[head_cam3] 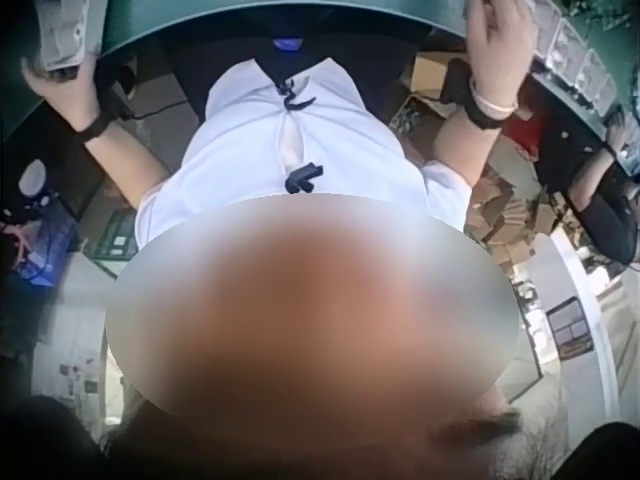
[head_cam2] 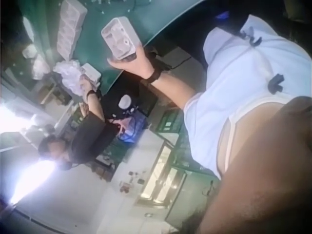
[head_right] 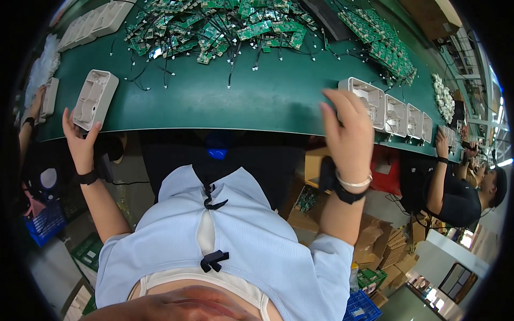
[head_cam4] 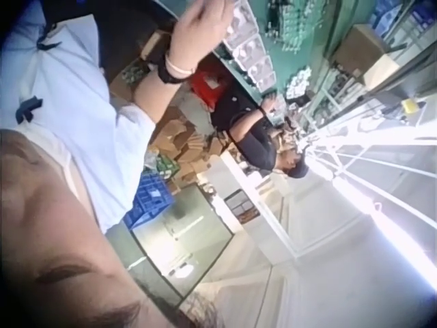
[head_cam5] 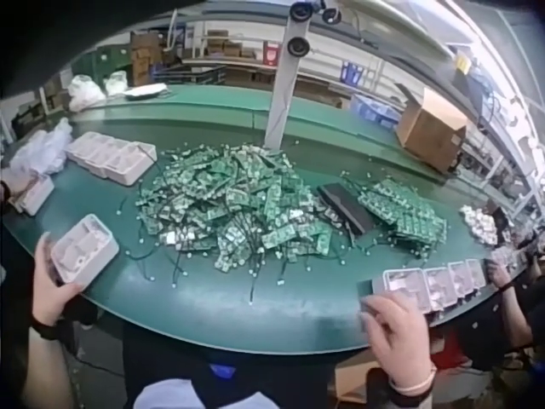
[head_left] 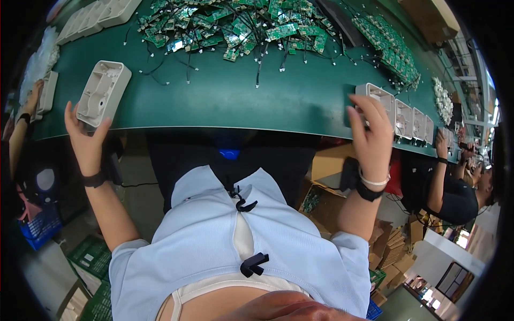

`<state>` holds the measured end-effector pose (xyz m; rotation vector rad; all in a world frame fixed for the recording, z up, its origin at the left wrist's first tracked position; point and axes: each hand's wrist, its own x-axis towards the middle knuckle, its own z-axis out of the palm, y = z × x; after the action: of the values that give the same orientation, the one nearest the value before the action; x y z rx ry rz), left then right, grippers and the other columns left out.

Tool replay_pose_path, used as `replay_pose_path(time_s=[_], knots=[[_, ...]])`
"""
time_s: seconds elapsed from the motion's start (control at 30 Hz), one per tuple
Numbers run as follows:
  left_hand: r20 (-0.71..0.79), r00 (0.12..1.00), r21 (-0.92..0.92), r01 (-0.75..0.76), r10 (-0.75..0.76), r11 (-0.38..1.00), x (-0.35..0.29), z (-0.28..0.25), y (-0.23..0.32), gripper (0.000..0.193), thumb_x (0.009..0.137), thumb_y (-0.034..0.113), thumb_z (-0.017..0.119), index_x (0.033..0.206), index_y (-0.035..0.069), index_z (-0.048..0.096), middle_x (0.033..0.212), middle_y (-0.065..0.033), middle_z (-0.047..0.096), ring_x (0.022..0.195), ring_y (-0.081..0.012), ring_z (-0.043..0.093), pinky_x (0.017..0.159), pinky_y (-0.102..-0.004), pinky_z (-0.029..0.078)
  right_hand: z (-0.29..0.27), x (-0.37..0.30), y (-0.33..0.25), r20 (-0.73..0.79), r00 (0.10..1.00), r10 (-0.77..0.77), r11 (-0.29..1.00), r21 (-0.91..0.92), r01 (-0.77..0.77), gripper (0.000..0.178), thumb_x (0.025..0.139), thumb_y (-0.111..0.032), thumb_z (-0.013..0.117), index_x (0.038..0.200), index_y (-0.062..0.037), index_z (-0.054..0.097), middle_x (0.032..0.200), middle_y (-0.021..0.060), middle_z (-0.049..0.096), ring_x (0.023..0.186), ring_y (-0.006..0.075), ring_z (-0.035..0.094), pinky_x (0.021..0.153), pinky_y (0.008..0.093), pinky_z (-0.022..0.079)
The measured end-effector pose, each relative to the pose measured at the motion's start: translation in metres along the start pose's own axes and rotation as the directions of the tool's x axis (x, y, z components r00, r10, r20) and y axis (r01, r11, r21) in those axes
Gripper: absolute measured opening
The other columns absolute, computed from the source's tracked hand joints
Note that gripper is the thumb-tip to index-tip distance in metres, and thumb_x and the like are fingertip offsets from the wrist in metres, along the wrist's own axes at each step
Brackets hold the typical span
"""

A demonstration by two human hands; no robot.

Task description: Assembling printed circuit boards into plastic housings and organizing them on the workbench.

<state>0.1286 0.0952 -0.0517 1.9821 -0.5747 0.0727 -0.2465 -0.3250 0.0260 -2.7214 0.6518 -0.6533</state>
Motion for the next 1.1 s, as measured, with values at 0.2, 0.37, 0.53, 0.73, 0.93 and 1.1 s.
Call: replay_pose_path(time_s=[0.2, 0.37, 0.53, 0.73, 0.93, 1.1], knots=[[0.082, 0.992, -0.259, -0.068, 0.092, 0.964, -0.025, 0.023, 0.039, 0.115, 0.072, 0.010, 0.090, 0.163, 0.004, 0.021, 0.156, -0.0188, 0.043, 0.140, -0.0306, 0.049, 0.119, -0.0426, 0.037, 0.063, 0.085, 0.008, 0.044, 0.995, 0.090, 0.979, -0.189, -0.080, 0.026, 0.094, -0.017, 0.074, 0.114, -0.0015, 0.071, 0.090, 0.0172, 0.072, 0.084, 0.0316, 0.072, 0.075, 0.0379, 0.056], [0.267, 0.948, -0.474, -0.026, 0.171, 0.880, -0.051, 0.066, 0.084, 0.125, 0.062, 0.019, 0.096, 0.163, 0.003, 0.023, 0.153, -0.0188, 0.047, 0.139, -0.0308, 0.051, 0.117, -0.0431, 0.040, 0.084, 0.117, 0.027, 0.078, 0.997, -0.009, 0.945, -0.324, 0.034, 0.024, 0.093, -0.020, 0.073, 0.108, -0.0012, 0.072, 0.093, 0.0183, 0.073, 0.083, 0.0347, 0.070, 0.074, 0.0407, 0.056], [0.345, 0.901, -0.423, -0.101, 0.263, 0.900, -0.053, 0.090, 0.096, 0.123, 0.061, 0.018, 0.095, 0.162, 0.002, 0.025, 0.150, -0.0200, 0.050, 0.139, -0.0319, 0.052, 0.117, -0.0437, 0.039, 0.073, 0.118, 0.035, -0.082, 0.996, 0.026, 0.997, 0.080, -0.019, 0.023, 0.098, -0.023, 0.071, 0.102, -0.0012, 0.072, 0.089, 0.0077, 0.072, 0.077, 0.0218, 0.069, 0.068, 0.0339, 0.055], [0.411, 0.848, -0.318, -0.209, 0.333, 0.925, -0.047, 0.102, 0.094, 0.123, 0.062, 0.020, 0.094, 0.163, 0.003, 0.025, 0.153, -0.0201, 0.049, 0.140, -0.0318, 0.051, 0.118, -0.0431, 0.038, 0.044, 0.098, 0.027, 0.486, 0.794, 0.366, 0.233, 0.778, -0.583, 0.022, 0.104, -0.022, 0.067, 0.109, -0.0007, 0.069, 0.096, 0.0005, 0.067, 0.080, 0.0108, 0.063, 0.063, 0.0239, 0.052], [0.381, 0.871, -0.245, -0.229, 0.311, 0.942, -0.051, 0.111, 0.100, 0.121, 0.060, 0.016, 0.093, 0.160, 0.001, 0.028, 0.148, -0.0218, 0.053, 0.137, -0.0336, 0.054, 0.117, -0.0437, 0.039, 0.066, 0.058, 0.015, 0.657, 0.749, 0.085, -0.562, 0.652, -0.509, 0.019, 0.108, -0.012, 0.058, 0.122, 0.0008, 0.063, 0.115, 0.0094, 0.067, 0.087, 0.0161, 0.066, 0.075, 0.0240, 0.058], [0.373, 0.883, -0.236, -0.206, 0.284, 0.950, -0.051, 0.114, 0.103, 0.121, 0.060, 0.019, 0.096, 0.160, 0.002, 0.031, 0.156, -0.0217, 0.043, 0.142, -0.0347, 0.049, 0.118, -0.0439, 0.039, 0.077, 0.027, -0.013, 0.553, 0.825, 0.115, -0.649, 0.671, -0.359, 0.018, 0.109, -0.007, 0.054, 0.122, 0.0004, 0.063, 0.122, 0.0134, 0.068, 0.097, 0.0204, 0.070, 0.087, 0.0279, 0.062]])
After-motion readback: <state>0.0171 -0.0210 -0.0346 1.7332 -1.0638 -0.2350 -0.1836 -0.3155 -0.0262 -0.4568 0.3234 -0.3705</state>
